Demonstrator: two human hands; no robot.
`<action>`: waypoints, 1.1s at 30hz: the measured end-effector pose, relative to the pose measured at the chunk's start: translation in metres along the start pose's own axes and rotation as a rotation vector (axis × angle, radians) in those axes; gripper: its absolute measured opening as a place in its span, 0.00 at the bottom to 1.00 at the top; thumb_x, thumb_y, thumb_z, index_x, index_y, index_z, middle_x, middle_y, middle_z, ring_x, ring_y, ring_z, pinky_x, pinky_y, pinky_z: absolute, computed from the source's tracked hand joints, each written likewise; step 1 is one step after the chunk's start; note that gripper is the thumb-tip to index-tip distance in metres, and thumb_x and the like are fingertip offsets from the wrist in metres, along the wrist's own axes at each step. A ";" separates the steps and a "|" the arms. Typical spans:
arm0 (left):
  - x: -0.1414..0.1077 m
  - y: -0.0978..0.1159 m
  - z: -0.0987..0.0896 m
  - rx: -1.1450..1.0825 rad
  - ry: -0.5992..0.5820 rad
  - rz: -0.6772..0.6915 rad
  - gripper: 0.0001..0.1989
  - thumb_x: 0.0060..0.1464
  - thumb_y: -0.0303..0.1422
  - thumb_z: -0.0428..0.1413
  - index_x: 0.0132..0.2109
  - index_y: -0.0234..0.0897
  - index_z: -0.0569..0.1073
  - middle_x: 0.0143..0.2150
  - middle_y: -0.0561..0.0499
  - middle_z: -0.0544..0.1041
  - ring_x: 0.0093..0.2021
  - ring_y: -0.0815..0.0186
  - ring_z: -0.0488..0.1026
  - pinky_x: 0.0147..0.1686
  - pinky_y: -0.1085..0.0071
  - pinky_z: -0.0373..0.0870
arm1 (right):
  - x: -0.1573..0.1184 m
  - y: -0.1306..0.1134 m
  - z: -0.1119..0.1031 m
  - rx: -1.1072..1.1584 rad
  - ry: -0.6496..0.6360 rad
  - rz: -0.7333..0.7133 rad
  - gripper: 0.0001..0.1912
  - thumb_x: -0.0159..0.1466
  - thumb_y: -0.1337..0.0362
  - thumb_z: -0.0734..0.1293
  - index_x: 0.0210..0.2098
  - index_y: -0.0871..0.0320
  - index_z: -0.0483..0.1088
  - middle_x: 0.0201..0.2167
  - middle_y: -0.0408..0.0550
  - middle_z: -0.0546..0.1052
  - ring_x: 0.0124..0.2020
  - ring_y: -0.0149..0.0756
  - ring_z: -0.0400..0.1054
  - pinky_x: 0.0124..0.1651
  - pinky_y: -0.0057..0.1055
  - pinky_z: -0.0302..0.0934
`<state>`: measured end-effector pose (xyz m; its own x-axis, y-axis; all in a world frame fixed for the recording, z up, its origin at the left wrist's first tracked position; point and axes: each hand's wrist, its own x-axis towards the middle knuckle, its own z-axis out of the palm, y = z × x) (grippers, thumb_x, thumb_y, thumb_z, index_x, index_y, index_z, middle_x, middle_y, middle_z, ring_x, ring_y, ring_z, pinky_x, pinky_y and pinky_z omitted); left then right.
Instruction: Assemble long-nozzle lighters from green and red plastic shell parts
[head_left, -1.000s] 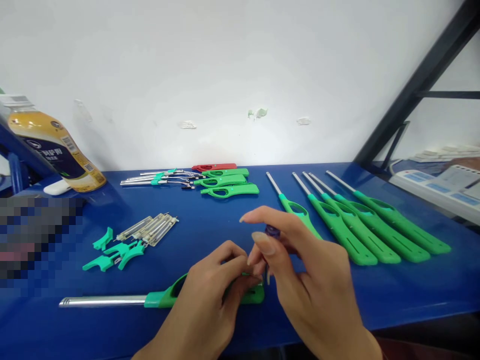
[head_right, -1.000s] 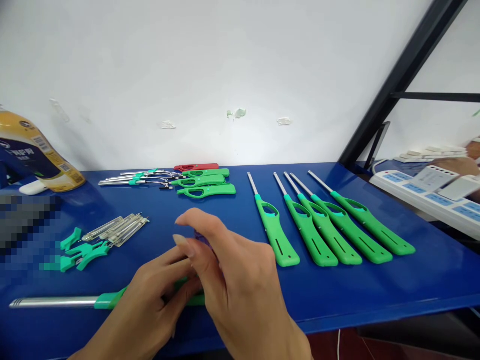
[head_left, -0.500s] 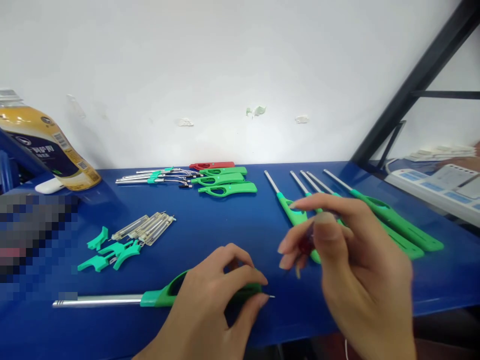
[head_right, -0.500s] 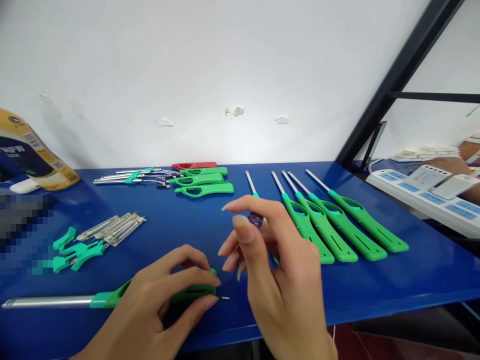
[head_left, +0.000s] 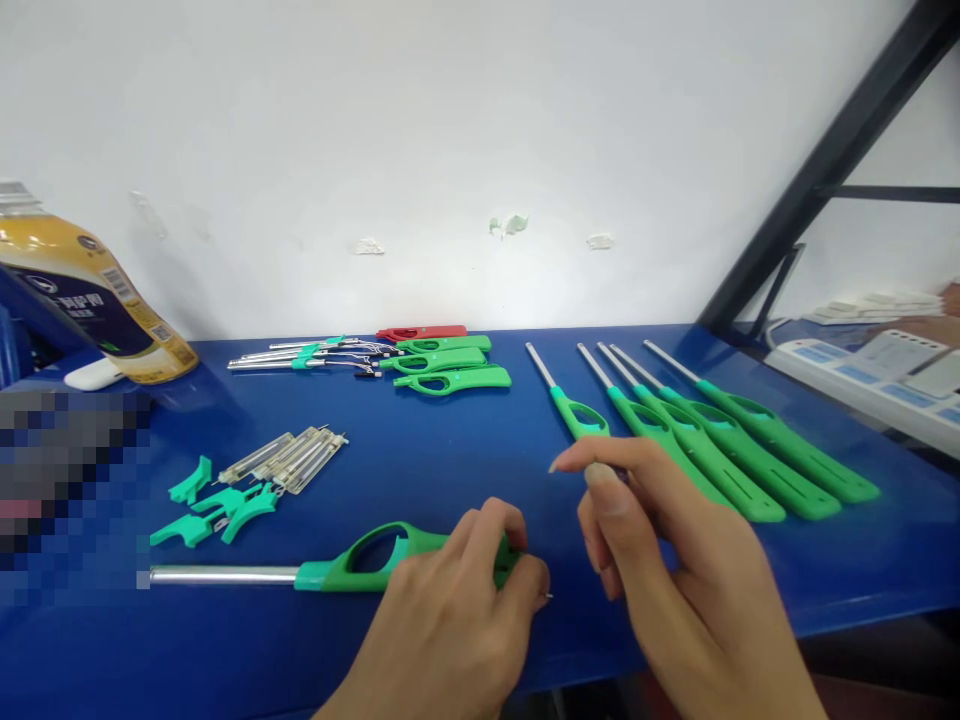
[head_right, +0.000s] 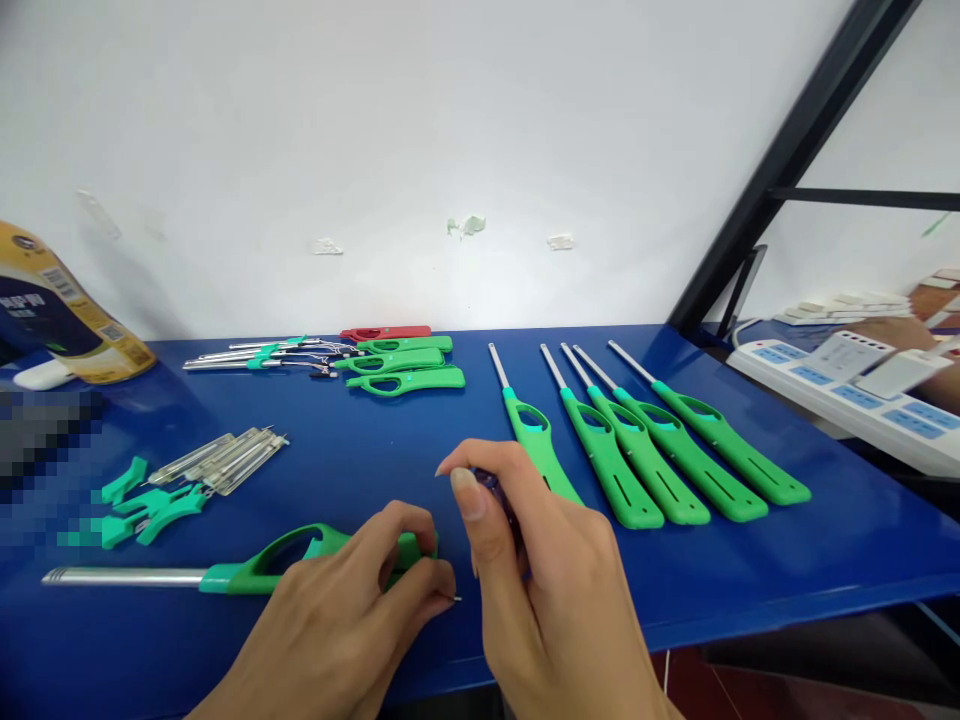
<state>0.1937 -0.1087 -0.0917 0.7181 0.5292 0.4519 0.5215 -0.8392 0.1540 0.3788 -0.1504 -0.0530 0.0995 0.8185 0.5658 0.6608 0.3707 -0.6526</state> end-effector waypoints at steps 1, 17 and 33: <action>0.000 0.001 0.000 0.004 0.002 0.009 0.11 0.72 0.26 0.48 0.43 0.41 0.73 0.44 0.49 0.74 0.28 0.65 0.69 0.23 0.68 0.58 | 0.000 0.001 0.001 0.001 -0.003 0.002 0.09 0.80 0.59 0.60 0.53 0.46 0.71 0.21 0.31 0.68 0.16 0.25 0.65 0.19 0.22 0.57; 0.009 -0.025 -0.031 0.238 0.035 0.004 0.15 0.64 0.17 0.46 0.45 0.44 0.67 0.41 0.51 0.74 0.30 0.61 0.78 0.17 0.71 0.62 | 0.004 0.000 0.001 0.015 -0.007 -0.017 0.09 0.81 0.60 0.59 0.54 0.45 0.70 0.23 0.30 0.68 0.19 0.22 0.64 0.24 0.21 0.57; 0.027 -0.009 -0.038 0.475 -0.094 0.141 0.21 0.51 0.14 0.47 0.45 0.41 0.70 0.40 0.50 0.75 0.32 0.61 0.76 0.18 0.74 0.67 | 0.006 0.002 0.008 0.001 -0.005 -0.059 0.09 0.81 0.60 0.58 0.54 0.44 0.70 0.23 0.29 0.68 0.21 0.21 0.66 0.29 0.21 0.59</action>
<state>0.1908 -0.0918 -0.0476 0.8236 0.4424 0.3550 0.5531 -0.7651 -0.3296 0.3743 -0.1417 -0.0551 0.0563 0.7976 0.6005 0.6646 0.4189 -0.6187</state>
